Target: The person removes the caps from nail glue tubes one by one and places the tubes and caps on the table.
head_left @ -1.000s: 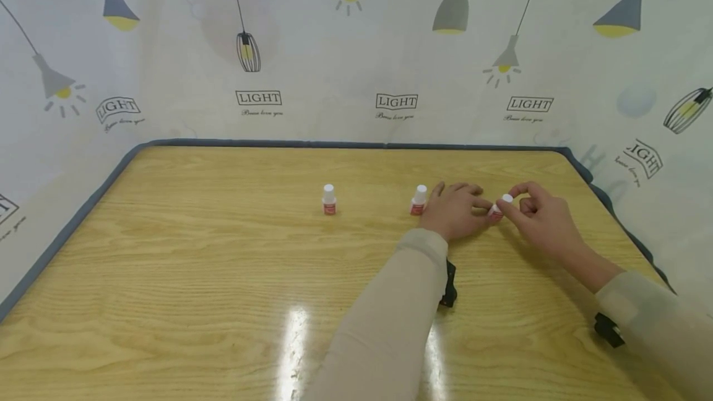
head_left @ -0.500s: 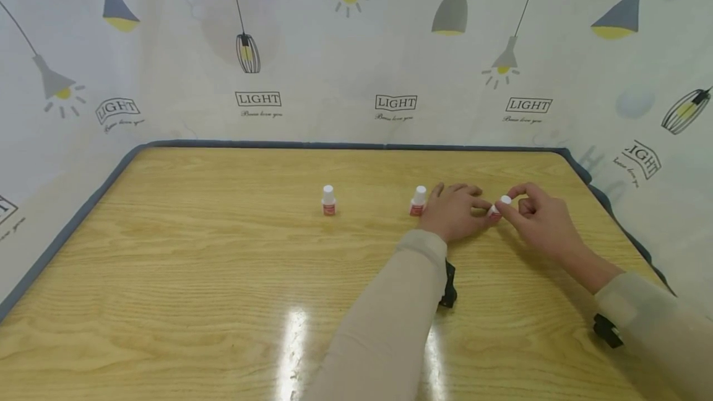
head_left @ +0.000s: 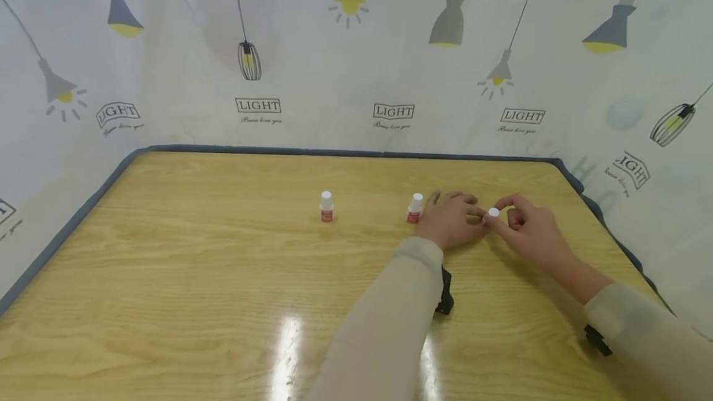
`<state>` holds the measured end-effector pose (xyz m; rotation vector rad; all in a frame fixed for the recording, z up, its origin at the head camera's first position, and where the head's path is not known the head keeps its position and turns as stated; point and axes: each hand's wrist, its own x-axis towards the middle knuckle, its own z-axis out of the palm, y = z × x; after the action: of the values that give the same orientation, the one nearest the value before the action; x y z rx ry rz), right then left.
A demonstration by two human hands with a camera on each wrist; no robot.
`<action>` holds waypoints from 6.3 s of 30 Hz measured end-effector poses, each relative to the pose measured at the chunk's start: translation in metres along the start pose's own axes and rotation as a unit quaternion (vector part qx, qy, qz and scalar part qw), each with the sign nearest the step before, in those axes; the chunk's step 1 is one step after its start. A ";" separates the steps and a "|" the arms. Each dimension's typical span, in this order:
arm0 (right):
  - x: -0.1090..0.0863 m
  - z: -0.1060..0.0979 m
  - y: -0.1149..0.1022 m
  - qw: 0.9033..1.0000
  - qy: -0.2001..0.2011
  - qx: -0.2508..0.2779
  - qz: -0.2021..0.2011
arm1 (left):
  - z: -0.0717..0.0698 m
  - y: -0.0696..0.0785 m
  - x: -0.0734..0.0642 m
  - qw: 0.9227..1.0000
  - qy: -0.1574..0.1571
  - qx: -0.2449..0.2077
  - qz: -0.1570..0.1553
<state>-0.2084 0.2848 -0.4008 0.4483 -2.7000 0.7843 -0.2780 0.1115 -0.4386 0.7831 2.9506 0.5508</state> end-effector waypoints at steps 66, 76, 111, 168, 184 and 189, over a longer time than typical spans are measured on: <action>0.002 -0.006 -0.003 1.000 0.022 0.008 0.019 | -0.007 0.000 -0.003 1.000 -0.008 -0.012 0.001; 0.000 -0.006 -0.004 0.999 0.025 0.011 0.019 | -0.005 -0.001 -0.006 1.000 -0.005 -0.017 0.002; -0.003 0.000 -0.002 1.000 0.029 -0.005 0.001 | 0.003 -0.002 -0.001 1.000 -0.005 -0.009 0.004; -0.003 -0.004 -0.003 0.999 0.030 -0.006 0.015 | -0.004 0.002 -0.007 1.000 0.005 -0.016 0.015; -0.005 -0.006 0.000 0.999 0.040 -0.009 0.012 | -0.005 0.007 -0.006 1.000 0.001 -0.011 0.015; -0.006 -0.006 -0.001 0.999 0.041 -0.012 0.011 | -0.005 0.007 -0.007 1.000 0.004 -0.008 0.015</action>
<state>-0.2017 0.2888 -0.3974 0.3737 -2.6388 0.7570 -0.2693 0.1123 -0.4314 0.8267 2.9432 0.5808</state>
